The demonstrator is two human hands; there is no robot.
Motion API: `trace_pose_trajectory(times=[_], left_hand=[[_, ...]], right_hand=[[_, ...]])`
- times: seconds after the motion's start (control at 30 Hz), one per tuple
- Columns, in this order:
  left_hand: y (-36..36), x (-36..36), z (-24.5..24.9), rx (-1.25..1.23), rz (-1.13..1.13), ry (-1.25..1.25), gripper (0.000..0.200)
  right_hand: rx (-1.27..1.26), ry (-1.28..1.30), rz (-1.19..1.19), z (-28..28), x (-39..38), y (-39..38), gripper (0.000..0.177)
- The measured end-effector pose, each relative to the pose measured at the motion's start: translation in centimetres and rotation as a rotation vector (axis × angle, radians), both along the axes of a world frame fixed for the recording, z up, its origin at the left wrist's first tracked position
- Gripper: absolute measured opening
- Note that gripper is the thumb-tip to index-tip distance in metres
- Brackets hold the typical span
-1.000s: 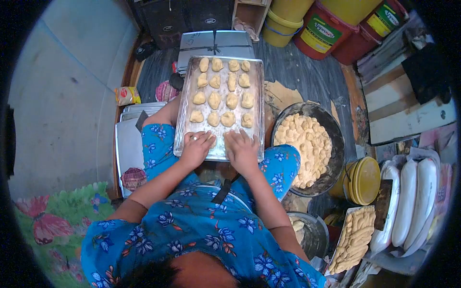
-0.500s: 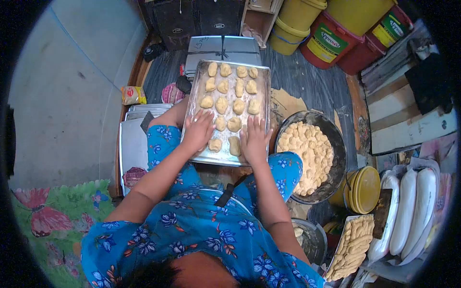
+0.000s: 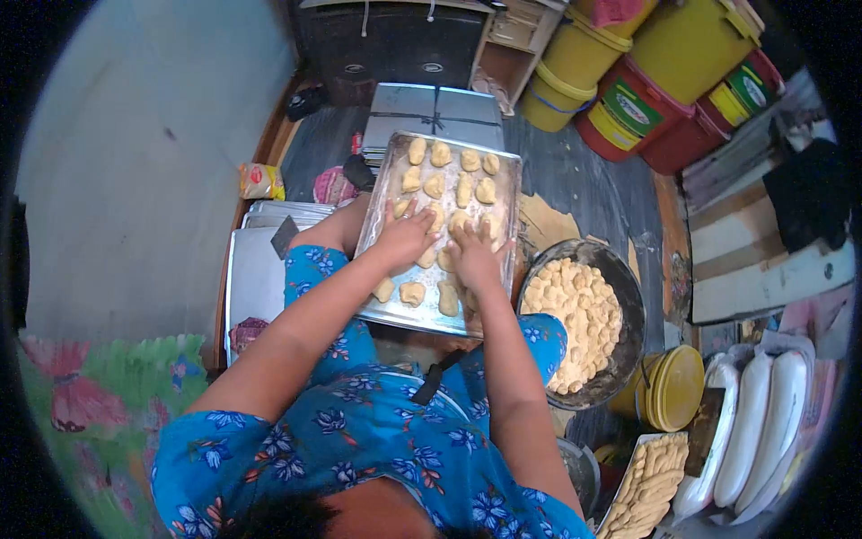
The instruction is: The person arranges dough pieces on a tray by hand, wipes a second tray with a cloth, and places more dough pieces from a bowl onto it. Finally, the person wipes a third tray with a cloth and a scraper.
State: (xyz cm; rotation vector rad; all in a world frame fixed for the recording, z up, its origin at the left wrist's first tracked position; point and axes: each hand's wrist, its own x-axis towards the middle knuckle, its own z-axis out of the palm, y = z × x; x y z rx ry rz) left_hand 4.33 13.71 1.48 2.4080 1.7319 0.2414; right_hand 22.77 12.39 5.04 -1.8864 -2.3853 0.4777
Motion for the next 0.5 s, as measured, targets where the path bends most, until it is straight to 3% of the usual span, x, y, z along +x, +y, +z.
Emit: trace_pose_trajectory(times=[0.1, 0.17, 0.2, 0.27, 0.33, 0.37, 0.5], left_hand=[[-0.8, -0.6, 1.4, 0.002, -0.007, -0.075, 0.059], [-2.9, -1.3, 3.0, 0.003, 0.069, -0.408, 0.059], [-4.0, -2.1, 3.1, 0.013, 0.117, -0.573, 0.059], [-6.3, -4.0, 1.9, -0.063, 0.168, -1.251, 0.059], [-10.0, -6.9, 5.1, -0.405, 0.402, -1.814, 0.057], [-11.5, -8.7, 4.9, -0.501, 0.448, -1.937, 0.054], [-17.6, -14.5, 3.8, -0.412, 0.522, -2.134, 0.051]], right_hand=[[0.146, 0.107, -0.001, 0.5, -0.7, 0.0, 0.049], [0.388, 0.317, 0.003, 1.9, -2.8, -1.6, 0.042], [0.344, 0.459, 0.008, 3.3, -4.0, -2.9, 0.038], [0.222, 0.736, 0.016, 5.5, -6.6, -5.2, 0.034], [0.226, 0.857, 0.274, 5.7, -9.6, -7.0, 0.033], [0.226, 0.920, 0.396, 6.0, -11.0, -8.1, 0.033], [0.363, 0.955, 0.735, 10.9, -18.9, -10.9, 0.045]])
